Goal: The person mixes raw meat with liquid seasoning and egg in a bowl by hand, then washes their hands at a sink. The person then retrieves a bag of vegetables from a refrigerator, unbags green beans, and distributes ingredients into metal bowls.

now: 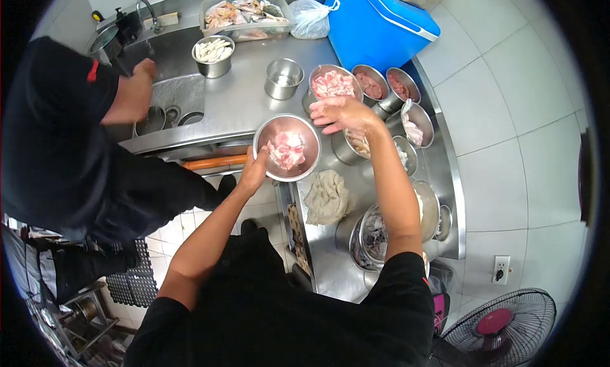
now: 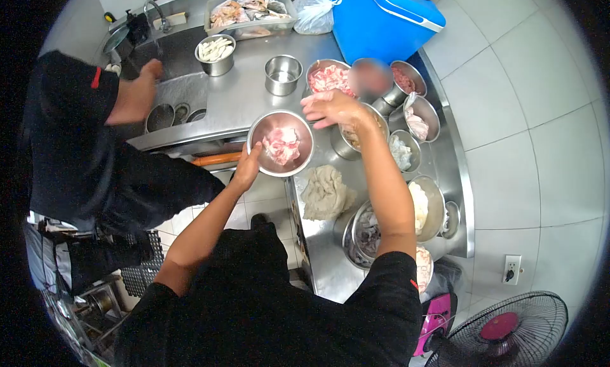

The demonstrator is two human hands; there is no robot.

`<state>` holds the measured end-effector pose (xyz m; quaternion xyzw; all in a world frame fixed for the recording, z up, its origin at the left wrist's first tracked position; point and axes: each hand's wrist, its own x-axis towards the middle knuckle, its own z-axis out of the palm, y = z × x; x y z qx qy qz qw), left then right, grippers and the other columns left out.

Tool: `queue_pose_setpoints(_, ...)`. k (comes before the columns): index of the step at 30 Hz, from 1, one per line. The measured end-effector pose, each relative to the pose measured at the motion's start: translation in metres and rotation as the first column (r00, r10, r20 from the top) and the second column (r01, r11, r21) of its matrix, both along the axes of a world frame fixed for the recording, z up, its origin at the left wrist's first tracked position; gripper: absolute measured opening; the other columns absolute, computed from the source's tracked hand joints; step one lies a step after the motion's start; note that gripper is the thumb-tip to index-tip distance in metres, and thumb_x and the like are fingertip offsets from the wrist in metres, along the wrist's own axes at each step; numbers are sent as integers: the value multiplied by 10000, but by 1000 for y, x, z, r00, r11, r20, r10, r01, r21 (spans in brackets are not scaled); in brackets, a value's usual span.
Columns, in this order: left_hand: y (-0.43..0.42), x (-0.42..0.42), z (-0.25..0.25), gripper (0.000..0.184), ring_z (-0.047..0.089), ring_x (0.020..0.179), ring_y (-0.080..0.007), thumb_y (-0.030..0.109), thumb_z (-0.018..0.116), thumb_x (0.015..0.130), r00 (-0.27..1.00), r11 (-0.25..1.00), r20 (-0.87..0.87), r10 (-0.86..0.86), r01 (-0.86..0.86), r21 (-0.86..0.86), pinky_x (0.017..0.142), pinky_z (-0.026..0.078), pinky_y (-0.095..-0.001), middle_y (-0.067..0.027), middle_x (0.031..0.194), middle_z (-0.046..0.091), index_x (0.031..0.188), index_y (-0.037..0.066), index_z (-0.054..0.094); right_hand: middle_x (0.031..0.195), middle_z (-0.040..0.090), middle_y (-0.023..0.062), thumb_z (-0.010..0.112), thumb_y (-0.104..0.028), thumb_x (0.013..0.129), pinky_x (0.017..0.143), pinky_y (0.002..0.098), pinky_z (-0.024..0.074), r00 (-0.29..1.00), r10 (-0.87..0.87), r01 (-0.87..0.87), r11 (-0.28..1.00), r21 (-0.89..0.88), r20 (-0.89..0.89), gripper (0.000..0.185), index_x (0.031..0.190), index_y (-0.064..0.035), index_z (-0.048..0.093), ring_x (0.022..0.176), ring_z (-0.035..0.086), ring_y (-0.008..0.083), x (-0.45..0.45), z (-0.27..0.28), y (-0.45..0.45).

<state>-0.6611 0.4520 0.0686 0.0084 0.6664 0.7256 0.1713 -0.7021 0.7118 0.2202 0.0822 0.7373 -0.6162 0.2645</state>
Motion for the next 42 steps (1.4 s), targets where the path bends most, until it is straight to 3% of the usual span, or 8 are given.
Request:
queue_pose_setpoints(5,-15,-4,-3,531,476,1121,-228,407,450,958,1000,1000,29,1,0,-23,984,353,-330,-154,1234,507,1298,2,397,954,660,74,606,-141,844,679,278,518,956,72,138,744,654,-284,277,1089,-13,630,912,626,160,-42,-33,82)
queue_pose_setpoints(7,-23,-9,-15,541,471,1137,-233,408,451,957,1000,1000,-2,10,-10,0,992,345,-328,-155,1252,501,1309,2,394,893,685,70,628,-133,794,665,291,510,953,0,204,740,640,-304,268,1041,-37,662,812,648,181,-51,-40,90)
queue_pose_setpoints(9,-34,-11,-22,551,467,1153,-238,410,451,957,999,999,-23,31,-30,13,1000,337,-327,-157,1269,496,1321,1,391,877,696,95,642,-148,756,703,335,506,758,358,266,593,760,-545,235,975,-82,697,782,653,229,-61,-46,87)
queue_pose_setpoints(18,-55,-15,-22,547,457,1189,-236,367,461,956,995,994,20,98,-96,-48,1034,309,-332,-159,1300,489,1327,-29,397,928,669,200,638,-41,689,714,391,542,842,453,215,217,952,-294,169,844,-41,704,864,671,325,-116,-95,45)
queue_pose_setpoints(28,-48,-14,-18,525,459,1186,-236,344,449,962,995,996,42,87,-86,-11,1022,323,-324,-163,1286,496,1331,-25,390,920,669,197,640,-89,698,748,414,533,854,468,104,277,955,-229,210,892,-112,717,857,660,335,-116,-84,55)
queue_pose_setpoints(30,-48,-14,-19,553,449,1200,-244,362,450,958,997,998,51,60,-60,-9,1029,314,-323,-171,1298,487,1341,-30,377,903,671,190,614,-94,717,758,417,530,630,586,364,357,861,-509,226,908,-154,719,833,656,350,-116,-100,79)
queue_pose_setpoints(39,-48,-9,-22,580,430,1225,-268,381,448,952,999,996,46,13,-9,-86,1034,300,-334,-183,1328,461,1371,-7,350,1040,622,253,576,-51,768,898,415,474,893,386,144,241,960,-231,176,899,-35,693,1086,579,306,-123,-99,49)
queue_pose_setpoints(42,-52,-6,-20,557,448,1208,-264,366,448,957,999,996,38,13,-9,-93,1026,313,-334,-178,1309,479,1366,-3,362,1083,604,258,566,-41,774,878,425,487,863,272,362,255,897,-426,209,951,-22,674,1078,576,345,-95,-91,45)
